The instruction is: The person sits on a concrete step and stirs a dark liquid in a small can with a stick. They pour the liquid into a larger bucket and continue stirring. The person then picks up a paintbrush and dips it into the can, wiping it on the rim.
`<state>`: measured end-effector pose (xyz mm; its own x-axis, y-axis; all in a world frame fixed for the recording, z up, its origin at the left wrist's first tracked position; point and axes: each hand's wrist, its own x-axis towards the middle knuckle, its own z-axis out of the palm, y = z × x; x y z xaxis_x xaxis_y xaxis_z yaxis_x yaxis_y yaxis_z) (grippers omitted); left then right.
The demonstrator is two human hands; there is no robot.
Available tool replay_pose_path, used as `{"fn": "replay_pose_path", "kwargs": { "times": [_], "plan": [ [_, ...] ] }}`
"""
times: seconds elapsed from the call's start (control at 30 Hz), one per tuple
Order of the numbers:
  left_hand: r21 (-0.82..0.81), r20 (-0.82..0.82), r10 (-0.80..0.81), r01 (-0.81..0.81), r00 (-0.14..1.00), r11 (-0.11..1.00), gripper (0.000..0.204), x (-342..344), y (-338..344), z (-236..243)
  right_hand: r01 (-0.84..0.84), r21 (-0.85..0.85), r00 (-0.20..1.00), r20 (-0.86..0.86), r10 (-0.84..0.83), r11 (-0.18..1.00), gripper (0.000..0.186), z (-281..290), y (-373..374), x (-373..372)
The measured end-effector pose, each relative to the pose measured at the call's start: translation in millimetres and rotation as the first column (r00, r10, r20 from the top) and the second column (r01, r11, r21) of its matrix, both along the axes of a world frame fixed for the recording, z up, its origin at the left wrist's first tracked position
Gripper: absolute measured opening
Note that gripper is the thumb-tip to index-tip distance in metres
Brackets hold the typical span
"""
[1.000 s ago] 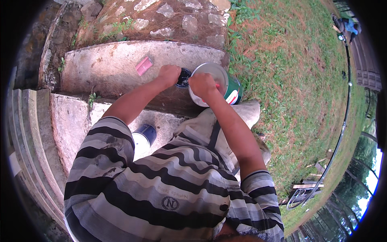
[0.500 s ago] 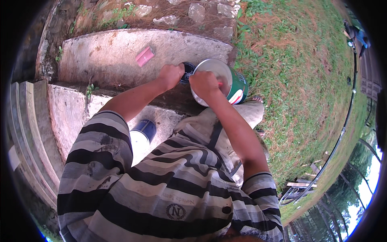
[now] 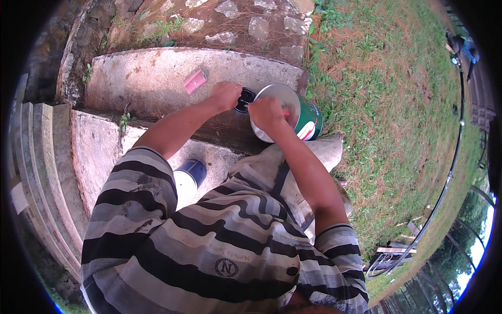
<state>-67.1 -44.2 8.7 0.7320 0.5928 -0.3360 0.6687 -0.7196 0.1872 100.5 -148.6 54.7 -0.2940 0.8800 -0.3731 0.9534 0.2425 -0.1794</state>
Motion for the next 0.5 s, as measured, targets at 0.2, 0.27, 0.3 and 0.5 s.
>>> {"fn": "replay_pose_path", "kwargs": {
  "times": [0.2,0.27,0.3,0.5],
  "plan": [
    [0.021,-0.097,-0.021,0.024,0.995,1.0,0.013,16.7,-3.1,1.5,0.002,-0.009,1.0,-0.03,-0.002,1.0,0.021,0.4,3.1,0.6],
    [0.042,-0.078,-0.023,0.027,0.997,0.999,0.013,11.2,-9.6,-4.0,-0.023,-0.018,0.999,-0.03,0.023,1.0,0.021,2.7,0.5,-4.8],
    [0.061,-0.044,-0.032,0.034,0.999,0.998,0.012,9.5,-11.4,-6.7,-0.034,-0.022,0.999,-0.026,0.033,0.999,0.021,1.9,0.3,-5.5],
    [0.057,0.009,-0.058,0.057,0.998,0.997,0.012,4.3,-15.3,-14.7,-0.018,-0.082,1.0,-0.009,0.017,0.996,0.021,-0.6,0.5,-10.7]
  ]
}}
